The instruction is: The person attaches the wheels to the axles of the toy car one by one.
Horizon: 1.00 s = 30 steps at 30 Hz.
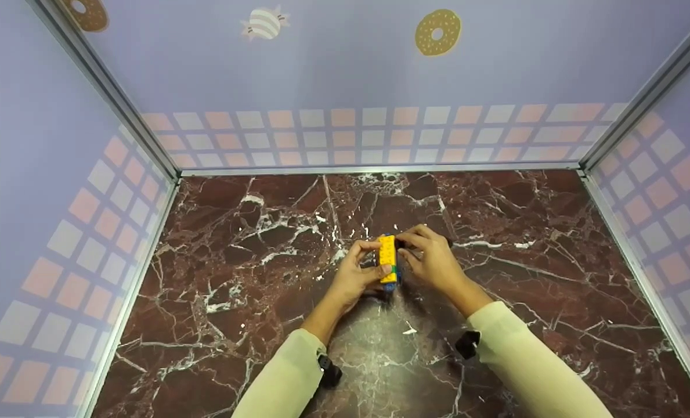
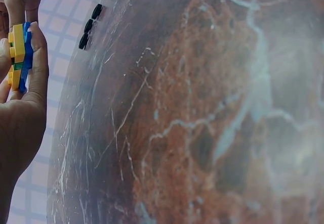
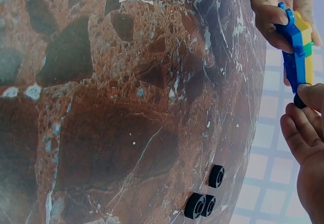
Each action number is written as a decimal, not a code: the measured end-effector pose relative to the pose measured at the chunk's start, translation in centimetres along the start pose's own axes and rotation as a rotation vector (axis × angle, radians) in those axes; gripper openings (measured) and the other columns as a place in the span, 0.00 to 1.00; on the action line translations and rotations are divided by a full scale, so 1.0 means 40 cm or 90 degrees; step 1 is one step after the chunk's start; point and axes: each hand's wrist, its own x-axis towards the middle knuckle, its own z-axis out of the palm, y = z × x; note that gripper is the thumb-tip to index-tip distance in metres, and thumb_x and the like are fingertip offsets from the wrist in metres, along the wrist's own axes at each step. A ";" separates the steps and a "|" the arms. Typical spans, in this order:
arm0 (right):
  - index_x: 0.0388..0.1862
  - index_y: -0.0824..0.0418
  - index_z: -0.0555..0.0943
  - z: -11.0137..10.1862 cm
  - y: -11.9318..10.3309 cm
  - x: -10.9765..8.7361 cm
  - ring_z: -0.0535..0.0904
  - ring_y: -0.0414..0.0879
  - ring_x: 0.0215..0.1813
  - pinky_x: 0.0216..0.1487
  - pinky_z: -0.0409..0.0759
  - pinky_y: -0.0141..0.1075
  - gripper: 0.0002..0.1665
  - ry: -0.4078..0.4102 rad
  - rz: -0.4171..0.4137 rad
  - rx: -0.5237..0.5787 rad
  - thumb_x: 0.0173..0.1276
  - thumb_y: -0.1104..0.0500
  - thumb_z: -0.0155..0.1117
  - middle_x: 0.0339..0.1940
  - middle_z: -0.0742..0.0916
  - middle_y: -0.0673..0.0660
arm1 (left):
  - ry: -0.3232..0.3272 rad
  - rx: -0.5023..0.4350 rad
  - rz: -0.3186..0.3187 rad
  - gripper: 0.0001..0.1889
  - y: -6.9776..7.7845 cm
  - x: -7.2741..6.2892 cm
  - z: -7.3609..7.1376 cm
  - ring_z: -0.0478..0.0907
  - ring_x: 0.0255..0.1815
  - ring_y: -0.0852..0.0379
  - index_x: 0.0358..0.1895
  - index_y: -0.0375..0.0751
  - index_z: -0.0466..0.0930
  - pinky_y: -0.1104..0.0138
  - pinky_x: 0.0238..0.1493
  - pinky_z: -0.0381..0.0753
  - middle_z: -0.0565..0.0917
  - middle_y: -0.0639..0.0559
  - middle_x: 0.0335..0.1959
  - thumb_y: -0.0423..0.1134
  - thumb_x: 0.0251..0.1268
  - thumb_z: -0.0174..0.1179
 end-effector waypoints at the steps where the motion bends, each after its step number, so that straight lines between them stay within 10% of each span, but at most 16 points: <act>1: 0.57 0.71 0.90 0.000 0.000 0.000 0.91 0.58 0.47 0.50 0.96 0.47 0.17 0.001 0.000 0.000 0.71 0.73 0.76 0.49 0.89 0.64 | 0.001 0.000 -0.001 0.28 0.000 -0.001 0.000 0.91 0.44 0.55 0.70 0.28 0.68 0.62 0.45 0.98 0.65 0.32 0.86 0.18 0.71 0.67; 30: 0.58 0.72 0.89 0.001 0.008 0.007 0.91 0.57 0.47 0.50 0.96 0.44 0.16 -0.022 0.031 0.024 0.74 0.71 0.74 0.48 0.88 0.65 | -0.012 0.005 -0.002 0.28 0.000 0.003 -0.001 0.92 0.43 0.54 0.71 0.30 0.67 0.59 0.41 0.98 0.66 0.35 0.85 0.21 0.73 0.68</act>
